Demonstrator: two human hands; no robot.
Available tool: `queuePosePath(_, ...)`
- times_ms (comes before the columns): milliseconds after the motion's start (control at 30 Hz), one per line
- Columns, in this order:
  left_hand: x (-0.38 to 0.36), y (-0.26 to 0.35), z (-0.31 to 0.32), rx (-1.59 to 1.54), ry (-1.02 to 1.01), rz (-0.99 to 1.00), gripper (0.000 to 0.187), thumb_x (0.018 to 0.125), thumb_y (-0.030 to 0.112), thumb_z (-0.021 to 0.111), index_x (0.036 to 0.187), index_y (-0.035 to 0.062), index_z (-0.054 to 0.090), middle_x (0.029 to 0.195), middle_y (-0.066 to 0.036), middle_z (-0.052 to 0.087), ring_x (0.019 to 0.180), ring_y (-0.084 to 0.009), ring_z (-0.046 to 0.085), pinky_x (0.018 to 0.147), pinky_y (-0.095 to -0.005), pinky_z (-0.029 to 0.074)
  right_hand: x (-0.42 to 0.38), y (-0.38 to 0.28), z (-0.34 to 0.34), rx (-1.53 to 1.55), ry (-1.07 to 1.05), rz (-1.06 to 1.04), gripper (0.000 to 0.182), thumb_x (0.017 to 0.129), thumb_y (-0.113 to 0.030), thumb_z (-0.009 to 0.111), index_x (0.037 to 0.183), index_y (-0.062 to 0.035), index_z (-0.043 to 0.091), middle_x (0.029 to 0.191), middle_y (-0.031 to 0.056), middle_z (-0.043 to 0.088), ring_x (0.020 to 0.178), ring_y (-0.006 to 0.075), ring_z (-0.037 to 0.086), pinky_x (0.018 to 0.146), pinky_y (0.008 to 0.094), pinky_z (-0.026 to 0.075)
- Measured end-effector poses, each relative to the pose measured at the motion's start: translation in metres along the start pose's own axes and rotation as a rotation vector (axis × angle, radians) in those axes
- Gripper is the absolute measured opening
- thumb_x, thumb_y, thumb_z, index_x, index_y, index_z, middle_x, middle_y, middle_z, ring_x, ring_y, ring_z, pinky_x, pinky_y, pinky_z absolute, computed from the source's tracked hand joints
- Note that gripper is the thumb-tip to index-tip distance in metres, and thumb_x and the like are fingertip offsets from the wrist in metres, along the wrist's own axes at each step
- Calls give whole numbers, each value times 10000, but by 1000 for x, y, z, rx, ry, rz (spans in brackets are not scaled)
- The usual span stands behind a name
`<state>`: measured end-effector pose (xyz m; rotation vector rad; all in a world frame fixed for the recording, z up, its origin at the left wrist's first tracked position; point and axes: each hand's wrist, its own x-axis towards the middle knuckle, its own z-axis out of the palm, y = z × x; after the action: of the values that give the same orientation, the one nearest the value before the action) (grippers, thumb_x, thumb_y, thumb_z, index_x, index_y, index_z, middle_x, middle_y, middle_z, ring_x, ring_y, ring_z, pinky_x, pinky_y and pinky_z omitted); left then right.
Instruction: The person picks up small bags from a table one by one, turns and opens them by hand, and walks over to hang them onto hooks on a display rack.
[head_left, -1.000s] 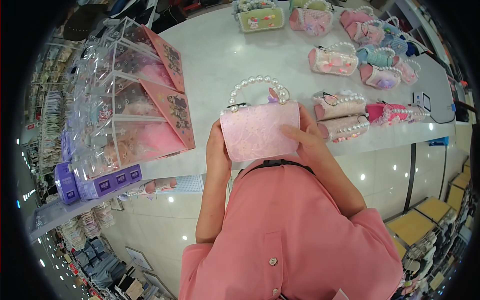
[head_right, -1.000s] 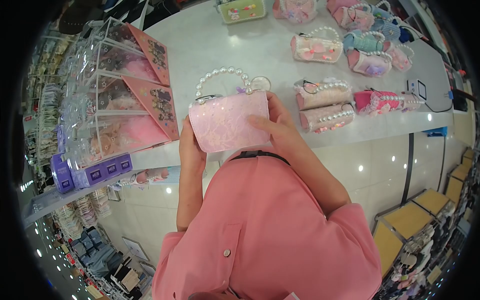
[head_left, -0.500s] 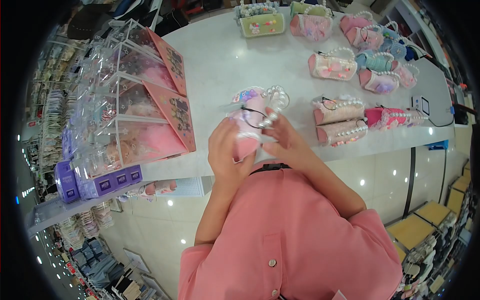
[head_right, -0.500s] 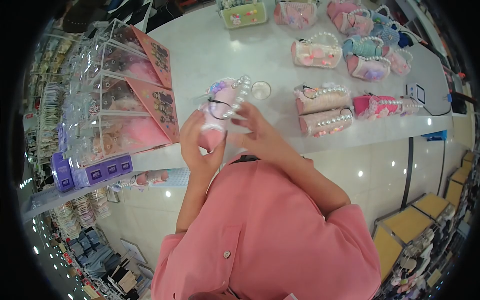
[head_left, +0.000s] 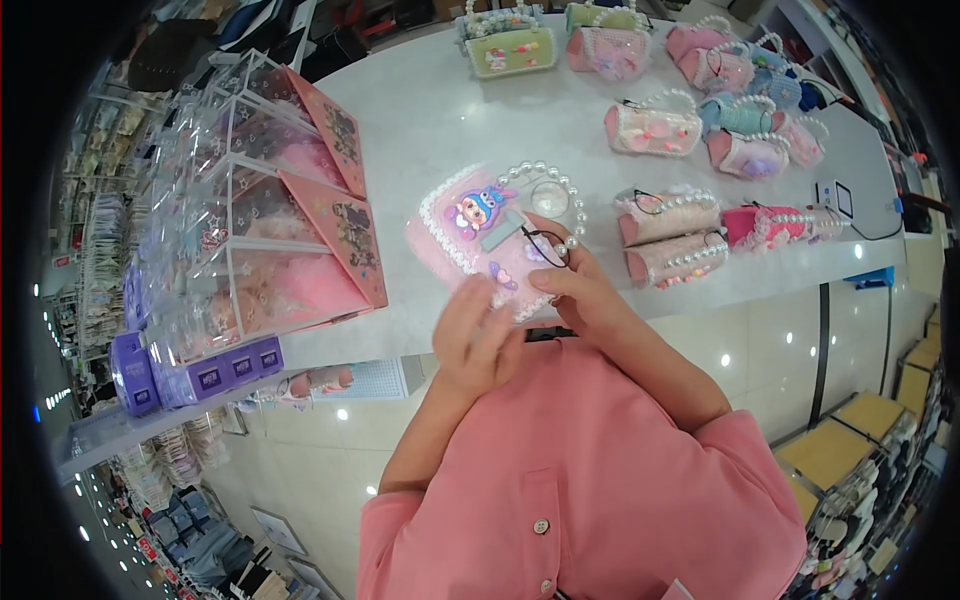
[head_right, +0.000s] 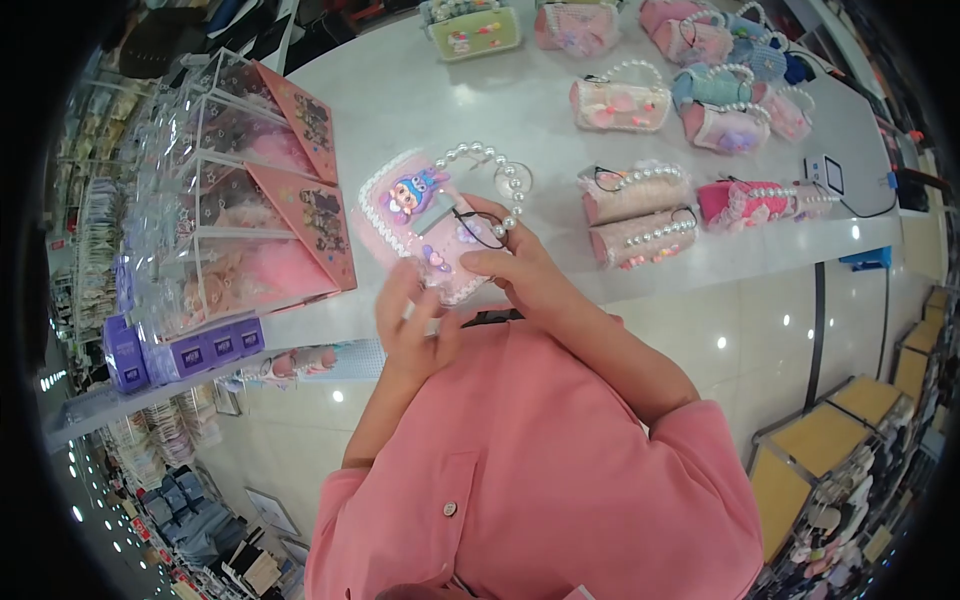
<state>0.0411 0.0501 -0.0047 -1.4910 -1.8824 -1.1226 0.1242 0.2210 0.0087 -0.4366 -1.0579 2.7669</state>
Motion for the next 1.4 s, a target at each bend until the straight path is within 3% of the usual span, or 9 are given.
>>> queuePosePath(133, 7, -1, 2, -232, 336, -538, 725, 869, 199, 732, 1462, 7, 363, 1447, -209, 441, 1318, -343, 505, 1071, -484, 438, 0, 0, -2, -18, -37, -23, 696, 848, -62, 685, 1493, -44, 426, 1328, 84, 578, 1187, 175, 581, 1010, 346, 475)
queuePosePath(233, 4, -14, -7, -1020, 289, -1129, 795, 904, 229, 713, 1508, -7, 254, 1441, -182, 462, 1346, -319, 479, 1097, -464, 428, -1, 2, 1, -103, -64, -9, 666, 842, -80, 694, 1467, -45, 467, 1291, 80, 608, 1173, 168, 586, 1003, 343, 476)
queuePosePath(333, -8, -7, -11, -1462, 244, -1351, 721, 946, 308, 667, 1507, 29, 309, 1463, -156, 468, 1366, -311, 467, 1144, -482, 386, -5, -6, 8, -202, -50, 13, 646, 838, -112, 722, 1440, -46, 499, 1257, 70, 625, 1160, 164, 589, 994, 335, 479)
queuePosePath(567, -12, -9, -10, -1468, 245, -1244, 727, 934, 323, 695, 1501, 42, 337, 1472, -130, 475, 1356, -295, 482, 1124, -484, 421, -2, -3, -5, -597, -41, -92, 678, 826, -187, 804, 1422, -55, 508, 1249, 87, 612, 1156, 167, 581, 962, 337, 491)
queuePosePath(767, -17, -11, -7, -1506, 336, -1298, 729, 929, 306, 716, 1501, 51, 342, 1479, -115, 475, 1360, -285, 480, 1134, -482, 411, -5, -10, 3, -777, 159, -498, 773, 801, -181, 818, 1466, -47, 447, 1485, 171, 445, 1300, 264, 501, 1017, 399, 462)
queuePosePath(867, -20, -15, -3, -1515, 356, -1262, 722, 930, 282, 721, 1502, 56, 342, 1481, -110, 475, 1362, -282, 478, 1138, -478, 407, -6, -21, 9, -1174, 108, -739, 707, 797, -182, 807, 1425, -58, 506, 1563, 200, 358, 1347, 334, 453, 1057, 431, 424)
queuePosePath(967, -19, -15, -1, -1501, 335, -1240, 730, 925, 259, 728, 1507, 63, 332, 1478, -109, 474, 1362, -282, 476, 1142, -476, 405, -5, -21, 13, -1375, 2, -690, 557, 807, -189, 790, 1316, -69, 600, 1581, 206, 336, 1376, 361, 424, 1087, 444, 389)
queuePosePath(1067, -21, -16, -1, -1473, 330, -1246, 750, 920, 240, 734, 1516, 67, 313, 1476, -106, 469, 1359, -279, 478, 1144, -478, 402, 2, -12, 3, -1218, 28, -681, 339, 806, -184, 799, 1101, -62, 684, 1581, 210, 335, 1386, 327, 433, 1080, 415, 389)
queuePosePath(1400, -23, -16, -1, -1394, 302, -1228, 793, 884, 205, 775, 1505, 52, 307, 1472, -123, 458, 1357, -277, 474, 1137, -468, 407, 4, -9, 8, -1191, 45, -659, 281, 841, -120, 732, 1093, -52, 628, 1574, 207, 340, 1377, 354, 415, 1078, 435, 387)
